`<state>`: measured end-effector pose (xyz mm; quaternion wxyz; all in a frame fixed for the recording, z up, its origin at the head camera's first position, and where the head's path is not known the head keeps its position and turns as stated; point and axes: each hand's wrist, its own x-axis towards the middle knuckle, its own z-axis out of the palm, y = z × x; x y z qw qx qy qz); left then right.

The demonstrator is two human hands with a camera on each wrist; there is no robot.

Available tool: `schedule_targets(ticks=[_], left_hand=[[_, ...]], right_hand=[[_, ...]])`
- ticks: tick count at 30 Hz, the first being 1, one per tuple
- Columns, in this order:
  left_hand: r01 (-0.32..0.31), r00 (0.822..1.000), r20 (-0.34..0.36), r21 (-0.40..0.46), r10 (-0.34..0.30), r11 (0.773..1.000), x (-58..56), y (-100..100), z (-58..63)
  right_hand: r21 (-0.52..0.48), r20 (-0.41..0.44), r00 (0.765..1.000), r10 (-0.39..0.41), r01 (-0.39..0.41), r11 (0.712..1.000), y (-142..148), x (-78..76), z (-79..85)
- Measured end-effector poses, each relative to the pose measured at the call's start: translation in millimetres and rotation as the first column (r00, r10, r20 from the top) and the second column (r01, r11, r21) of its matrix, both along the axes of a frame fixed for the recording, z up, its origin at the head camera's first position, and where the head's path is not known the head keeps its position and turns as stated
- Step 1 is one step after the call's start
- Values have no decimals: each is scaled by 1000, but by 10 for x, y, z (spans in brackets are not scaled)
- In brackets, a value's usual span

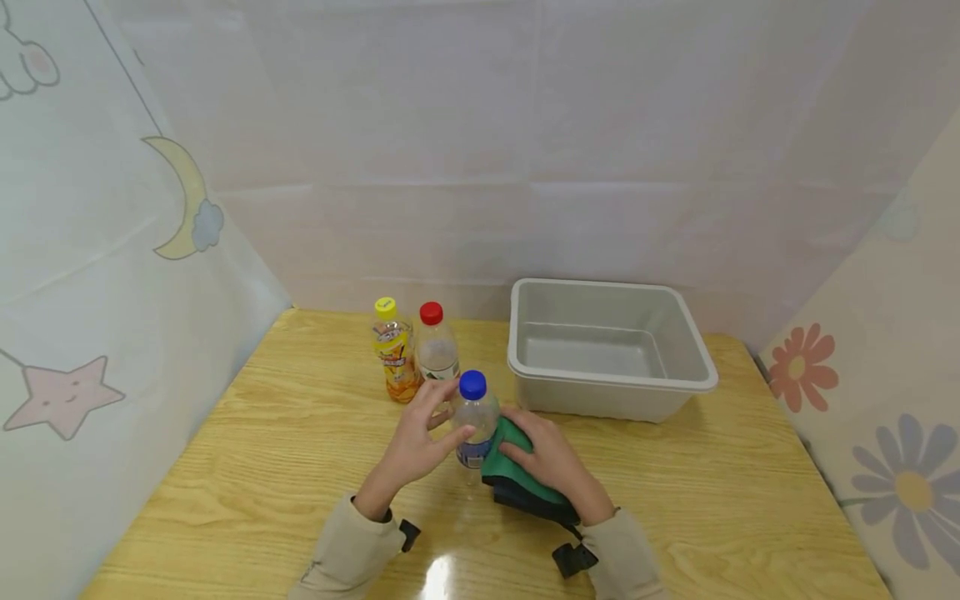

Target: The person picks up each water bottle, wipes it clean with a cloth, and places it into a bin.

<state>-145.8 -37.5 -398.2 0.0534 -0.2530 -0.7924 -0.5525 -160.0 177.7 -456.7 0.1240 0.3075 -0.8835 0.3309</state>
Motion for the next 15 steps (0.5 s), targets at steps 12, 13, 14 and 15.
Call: schedule_targets(ticks=[12,13,14,15], left_hand=[[-3,999,-50,-5,3,1000,-39,-20,-100],[-3,998,-58,-8,3,1000,-43,-22,-108],[-3,998,-66,-13,2,1000,-47,-27,-112],[-2,997,-73,-15,1,1000,-49,-31,-113]], right_hand=[[79,114,993,31,-40,996,13,-19,-131],[80,119,992,32,-41,996,18,-20,-138],[80,118,993,29,-39,996,21,-20,-140],[77,115,993,26,-35,996,27,-22,-140]])
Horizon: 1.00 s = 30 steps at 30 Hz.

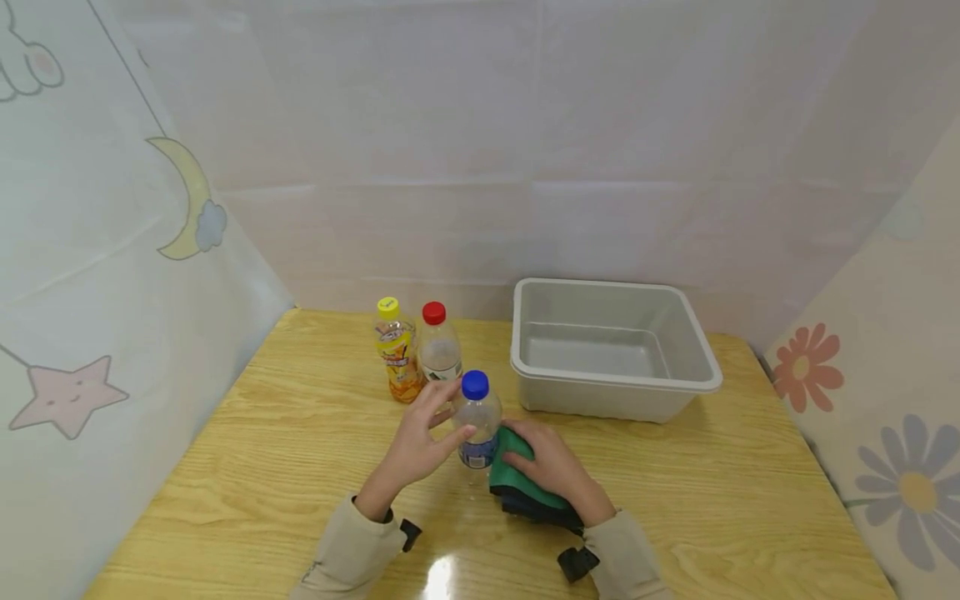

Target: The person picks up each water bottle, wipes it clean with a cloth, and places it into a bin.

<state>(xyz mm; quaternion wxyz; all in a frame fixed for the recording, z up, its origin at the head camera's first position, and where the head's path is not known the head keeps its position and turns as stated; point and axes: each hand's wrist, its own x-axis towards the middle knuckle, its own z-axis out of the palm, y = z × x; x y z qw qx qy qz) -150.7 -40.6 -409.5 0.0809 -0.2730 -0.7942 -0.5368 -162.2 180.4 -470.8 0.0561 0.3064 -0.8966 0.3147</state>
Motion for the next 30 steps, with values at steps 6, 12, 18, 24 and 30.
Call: schedule_targets(ticks=[6,12,18,24,30], left_hand=[[5,1000,-12,-18,-5,1000,0,2,31],[12,1000,10,-29,-12,1000,-7,2,47],[20,999,31,-28,-19,999,-12,0,40],[35,999,36,-30,-34,999,-18,-8,27],[62,998,7,-49,-62,997,-23,-23,29]], right_hand=[[-39,-76,997,-31,28,999,54,-4,101],[-62,-164,986,-34,24,998,95,-9,264],[-72,-259,965,-37,19,997,120,-18,419],[-76,-269,963,-21,0,997,120,-14,598],[-71,-296,955,11,-33,997,115,-17,737]])
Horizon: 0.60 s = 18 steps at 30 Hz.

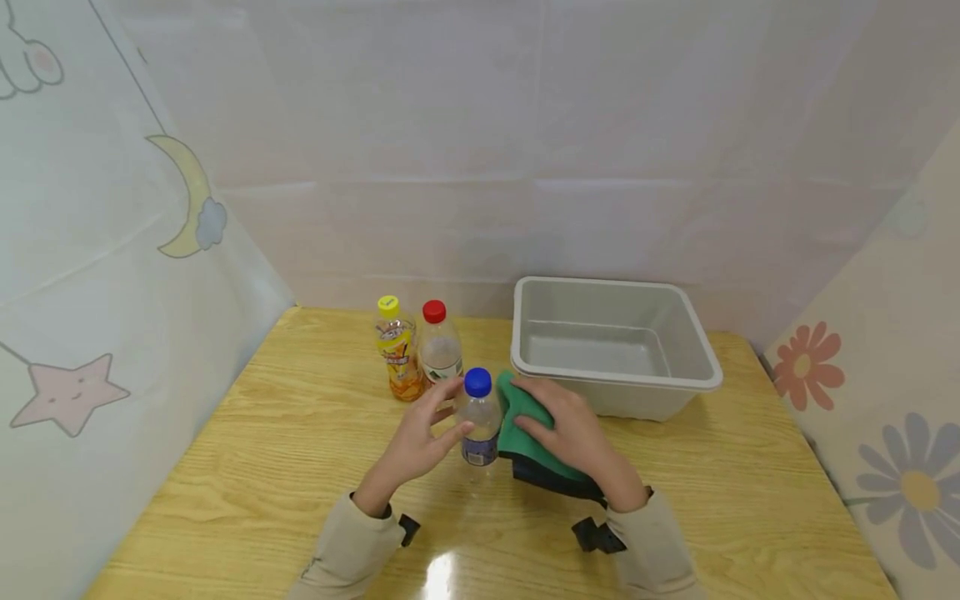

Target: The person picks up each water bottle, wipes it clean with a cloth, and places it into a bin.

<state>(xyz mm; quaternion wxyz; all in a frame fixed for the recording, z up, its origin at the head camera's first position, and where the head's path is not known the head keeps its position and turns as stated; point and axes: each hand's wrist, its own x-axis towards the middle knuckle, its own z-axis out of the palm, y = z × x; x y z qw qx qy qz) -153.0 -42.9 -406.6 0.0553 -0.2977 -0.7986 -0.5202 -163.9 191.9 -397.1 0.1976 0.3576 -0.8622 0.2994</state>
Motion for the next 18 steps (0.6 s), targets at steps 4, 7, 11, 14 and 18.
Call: schedule_targets(ticks=[4,7,11,14,18], left_hand=[[12,1000,-10,0,-12,1000,-9,-3,8],[13,1000,-21,-3,-13,1000,-18,-5,7],[2,1000,-29,-20,-3,1000,-26,-13,1],[-2,1000,-21,-26,1,1000,-27,-20,4],[8,1000,-14,-23,-8,1000,-28,-27,11]], right_hand=[[8,-19,1000,18,-17,1000,-3,-11,65],[10,-28,999,30,-29,1000,-5,-18,102],[13,-27,999,37,-37,999,-7,-14,142],[16,-23,999,39,-39,999,-11,-12,166],[24,-24,999,39,-39,999,-19,-12,190]])
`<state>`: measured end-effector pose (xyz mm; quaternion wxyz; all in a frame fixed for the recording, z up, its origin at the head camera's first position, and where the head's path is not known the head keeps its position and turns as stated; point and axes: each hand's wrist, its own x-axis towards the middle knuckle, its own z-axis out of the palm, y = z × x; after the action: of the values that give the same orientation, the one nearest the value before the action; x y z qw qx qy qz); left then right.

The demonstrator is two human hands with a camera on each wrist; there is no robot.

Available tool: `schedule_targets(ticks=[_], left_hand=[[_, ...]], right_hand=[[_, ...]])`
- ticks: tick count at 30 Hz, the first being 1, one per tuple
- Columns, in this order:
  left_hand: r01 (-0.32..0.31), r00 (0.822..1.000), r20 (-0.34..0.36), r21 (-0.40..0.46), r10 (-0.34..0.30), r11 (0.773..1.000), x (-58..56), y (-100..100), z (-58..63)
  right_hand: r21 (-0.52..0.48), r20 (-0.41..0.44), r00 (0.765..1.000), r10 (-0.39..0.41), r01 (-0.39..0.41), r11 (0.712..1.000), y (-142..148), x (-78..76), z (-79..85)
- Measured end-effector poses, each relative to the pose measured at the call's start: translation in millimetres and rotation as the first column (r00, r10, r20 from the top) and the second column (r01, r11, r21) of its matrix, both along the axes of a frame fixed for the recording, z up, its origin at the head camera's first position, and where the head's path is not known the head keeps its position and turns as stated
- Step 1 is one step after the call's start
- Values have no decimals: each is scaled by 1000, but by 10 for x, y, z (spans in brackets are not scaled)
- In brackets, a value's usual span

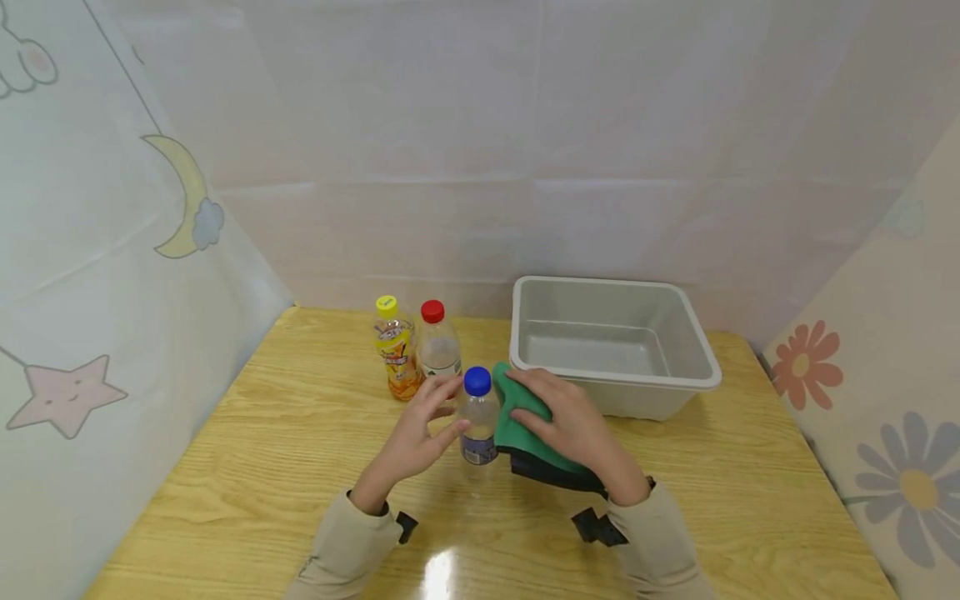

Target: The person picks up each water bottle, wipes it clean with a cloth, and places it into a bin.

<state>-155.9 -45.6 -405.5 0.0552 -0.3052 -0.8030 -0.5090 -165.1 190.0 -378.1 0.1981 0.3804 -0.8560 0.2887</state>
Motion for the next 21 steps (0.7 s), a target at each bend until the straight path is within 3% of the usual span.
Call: schedule_targets(ticks=[6,13,21], left_hand=[[20,999,-31,10,-20,1000,2,0,1],[25,1000,-19,60,-24,998,7,43,-26],[-15,999,-27,54,17,998,17,93,-32]], right_hand=[[5,-4,1000,7,-7,1000,-16,7,21],[15,0,1000,4,-4,1000,-26,18,22],[59,34,999,-11,9,998,-42,3,22]])
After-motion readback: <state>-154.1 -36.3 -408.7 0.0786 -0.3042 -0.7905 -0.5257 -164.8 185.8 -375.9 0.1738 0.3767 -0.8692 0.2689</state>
